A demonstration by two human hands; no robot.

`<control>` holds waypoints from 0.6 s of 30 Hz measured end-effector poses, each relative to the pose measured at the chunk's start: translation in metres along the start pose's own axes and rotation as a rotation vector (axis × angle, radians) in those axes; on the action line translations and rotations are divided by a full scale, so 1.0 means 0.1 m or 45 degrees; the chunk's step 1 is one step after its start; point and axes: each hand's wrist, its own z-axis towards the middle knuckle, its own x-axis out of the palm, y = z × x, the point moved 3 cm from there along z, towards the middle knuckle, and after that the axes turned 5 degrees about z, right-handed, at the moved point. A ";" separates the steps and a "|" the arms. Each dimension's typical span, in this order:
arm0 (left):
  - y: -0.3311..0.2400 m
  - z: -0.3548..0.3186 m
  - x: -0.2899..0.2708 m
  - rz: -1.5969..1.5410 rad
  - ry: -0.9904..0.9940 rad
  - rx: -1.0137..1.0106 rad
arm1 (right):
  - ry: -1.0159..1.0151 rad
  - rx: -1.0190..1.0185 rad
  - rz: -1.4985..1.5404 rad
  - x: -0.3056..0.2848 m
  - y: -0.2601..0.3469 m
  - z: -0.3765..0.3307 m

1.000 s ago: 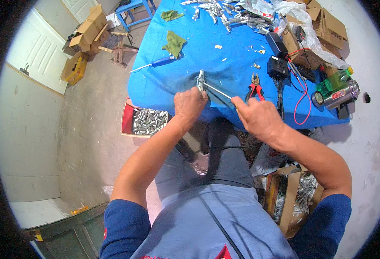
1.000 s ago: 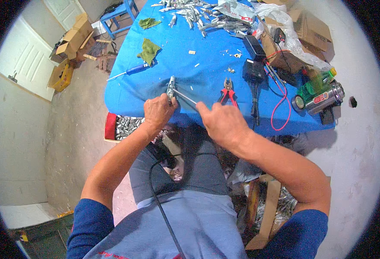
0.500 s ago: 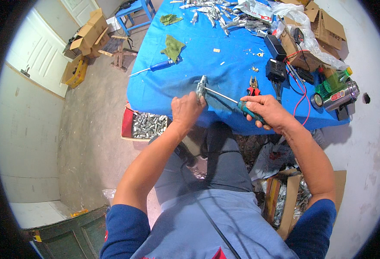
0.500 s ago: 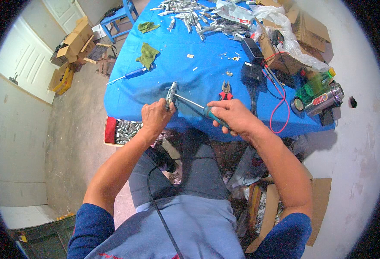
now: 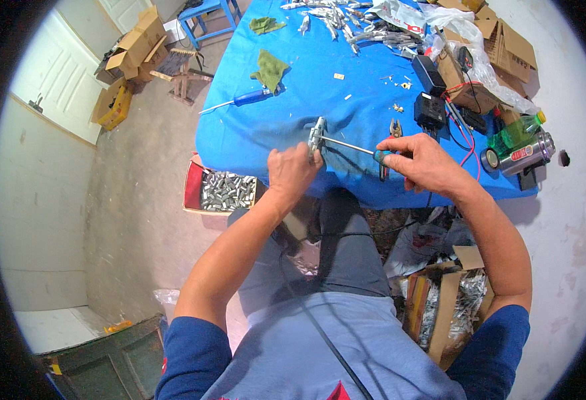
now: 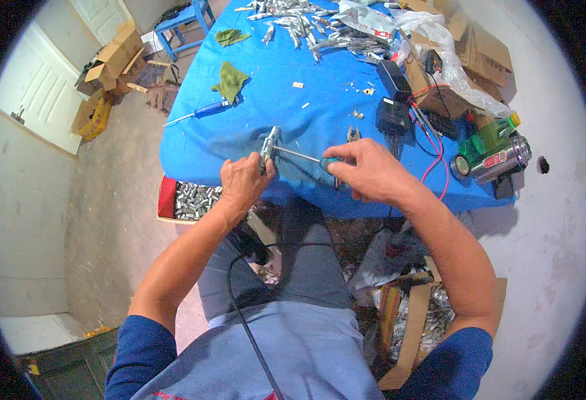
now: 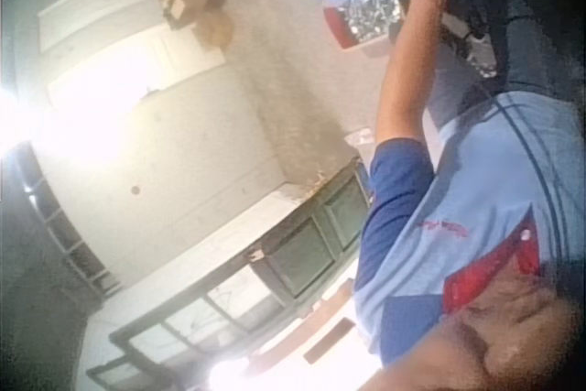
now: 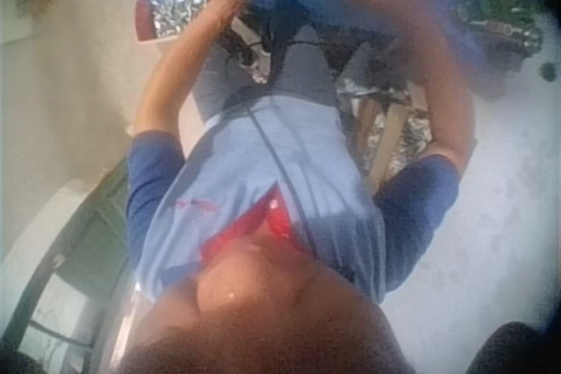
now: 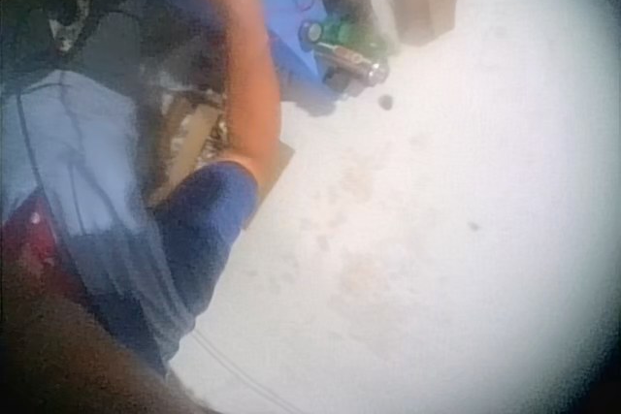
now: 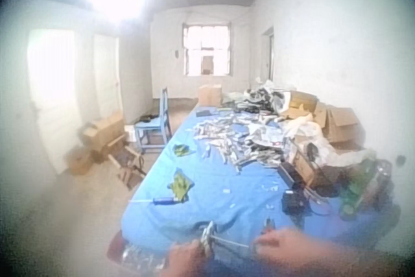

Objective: The person picks up a metal housing, inserts a component, and uses a screwdriver to tighten a screw. They then use pliers to grip and adjust a wire attached to the metal assembly.

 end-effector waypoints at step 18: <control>0.12 0.14 0.07 0.068 0.077 -0.073 | -0.049 0.364 1.407 0.89 -0.80 0.03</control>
